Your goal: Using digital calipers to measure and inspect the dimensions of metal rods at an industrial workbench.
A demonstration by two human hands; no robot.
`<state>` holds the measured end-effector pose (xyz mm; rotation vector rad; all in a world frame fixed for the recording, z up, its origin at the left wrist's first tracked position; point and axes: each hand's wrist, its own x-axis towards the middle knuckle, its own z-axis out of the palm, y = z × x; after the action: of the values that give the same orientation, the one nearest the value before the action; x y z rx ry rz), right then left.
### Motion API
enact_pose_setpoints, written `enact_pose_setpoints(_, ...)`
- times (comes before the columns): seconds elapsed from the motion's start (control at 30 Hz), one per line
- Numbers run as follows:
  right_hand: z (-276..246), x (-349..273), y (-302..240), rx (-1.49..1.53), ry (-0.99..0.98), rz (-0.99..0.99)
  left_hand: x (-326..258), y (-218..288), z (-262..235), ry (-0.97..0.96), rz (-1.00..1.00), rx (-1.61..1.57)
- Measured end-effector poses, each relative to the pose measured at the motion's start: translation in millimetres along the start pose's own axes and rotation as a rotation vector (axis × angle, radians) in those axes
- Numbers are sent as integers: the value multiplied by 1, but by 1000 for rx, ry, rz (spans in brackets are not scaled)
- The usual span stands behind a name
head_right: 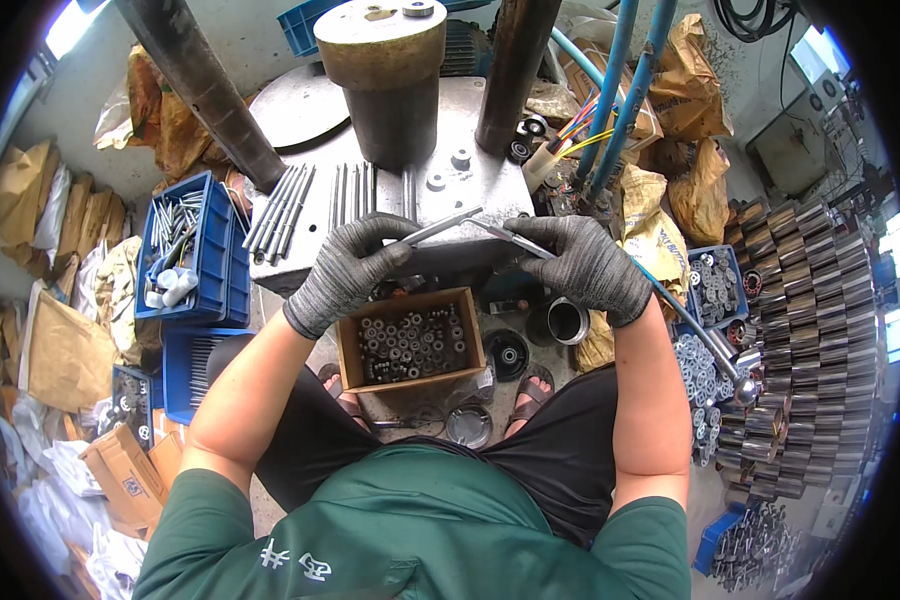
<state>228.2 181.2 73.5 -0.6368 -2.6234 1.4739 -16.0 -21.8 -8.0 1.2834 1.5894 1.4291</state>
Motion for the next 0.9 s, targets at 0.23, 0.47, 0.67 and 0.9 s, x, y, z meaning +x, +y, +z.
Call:
enact_pose_setpoints(0.23, 24, 8, -5, 54, -95, 0, -3, -1, 11, -38, -94, -510)
enact_pose_setpoints(0.47, 45, 16, -9, -24, -132, 3, 3, -3, 15, -83, -136, -553)
enact_pose_setpoints(0.67, 52, 19, -6, 82, -123, -17, 5, 4, 12, -76, -186, -636)
enact_pose_setpoints(0.9, 62, 28, 8, -97, -61, -155, 6, 8, 11, -67, -312, -1087)
